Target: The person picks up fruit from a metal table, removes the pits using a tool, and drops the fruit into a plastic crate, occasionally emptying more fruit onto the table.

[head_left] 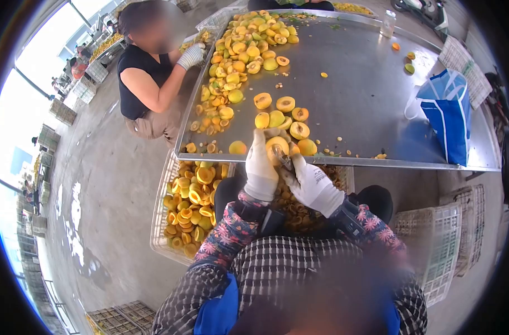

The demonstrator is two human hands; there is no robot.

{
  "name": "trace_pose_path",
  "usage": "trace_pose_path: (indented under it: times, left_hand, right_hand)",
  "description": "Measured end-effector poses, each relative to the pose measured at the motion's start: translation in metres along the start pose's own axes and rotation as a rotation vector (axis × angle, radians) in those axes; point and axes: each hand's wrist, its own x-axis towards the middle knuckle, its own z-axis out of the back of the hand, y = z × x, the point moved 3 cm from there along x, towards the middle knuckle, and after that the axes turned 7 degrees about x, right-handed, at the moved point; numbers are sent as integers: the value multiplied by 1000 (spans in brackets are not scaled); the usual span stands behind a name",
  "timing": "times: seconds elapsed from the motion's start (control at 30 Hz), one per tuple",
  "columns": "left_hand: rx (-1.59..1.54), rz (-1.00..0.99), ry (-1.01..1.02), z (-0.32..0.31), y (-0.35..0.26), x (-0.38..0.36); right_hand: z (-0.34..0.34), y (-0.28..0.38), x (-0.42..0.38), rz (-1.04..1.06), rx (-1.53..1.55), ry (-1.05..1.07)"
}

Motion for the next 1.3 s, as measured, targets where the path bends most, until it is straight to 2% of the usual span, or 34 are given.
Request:
trace_pose_path:
  times: [0.07, 0.13, 0.23, 0.27, 0.33, 0.43, 0.47, 0.57, 0.67, 0.77, 0.87, 0.97, 1.0, 1.07, 1.1, 1.17, 1.2, 1.27, 1.3]
  left_hand:
    - [-48, 121, 69, -1, 2, 8]
    - [-52, 300, 177, -7, -15, 2]
    - [196, 313, 382, 10, -9, 11]
    - [139, 325, 404, 13, -7, 12]
    - [255, 114, 460, 12, -5, 10]
    - [440, -119, 357, 18, 4, 12]
    - [502, -175, 288, 22, 8, 11]
    - [296, -105, 279, 18, 11, 9]
    - [-153, 181, 244, 14, 11, 12]
    - [-262, 278, 332, 20, 15, 14]
    - [-38, 84, 234, 24, 30, 15]
    - [-200, 266, 8, 10, 27, 11]
    - [-189, 244, -15, 9, 29, 10]
    - [-167, 198, -65, 8, 31, 9]
    - [-140, 159, -38, 8, 31, 8]
    - [-81, 83, 23, 8, 30, 7]
    - [-96, 129, 99, 9, 30, 10]
    - [-131, 225, 246, 16, 27, 13]
    - [10, 137, 298, 11, 17, 8]
  right_hand:
    - [8, -5, 2, -29, -78, 12]
    - [23, -1, 3, 62, -230, 69]
    - [32, -7, 3, 114, -400, 147]
    - [33, -6, 3, 118, -422, 147]
    - [36, 1, 2, 159, -450, 94]
    - [35, 10, -7, 139, -253, -78]
    - [37, 13, -8, 116, -282, -67]
    - [35, 14, -10, 97, -299, -49]
    - [31, 9, -8, 59, -386, -17]
    - [24, 1, -10, -30, -448, 72]
    - [15, -11, -12, -56, -451, 135]
    - [5, -16, -16, -71, -298, 88]
    - [7, -7, -16, -58, -172, 71]
    - [15, 1, -14, -85, -172, 109]
    - [17, 2, -12, -97, -171, 128]
    - [19, -3, -11, -104, 45, 163]
    - [21, -6, -12, -108, 151, 179]
    - [28, -8, -13, -93, 142, 189]
    - [30, -8, -12, -82, 138, 196]
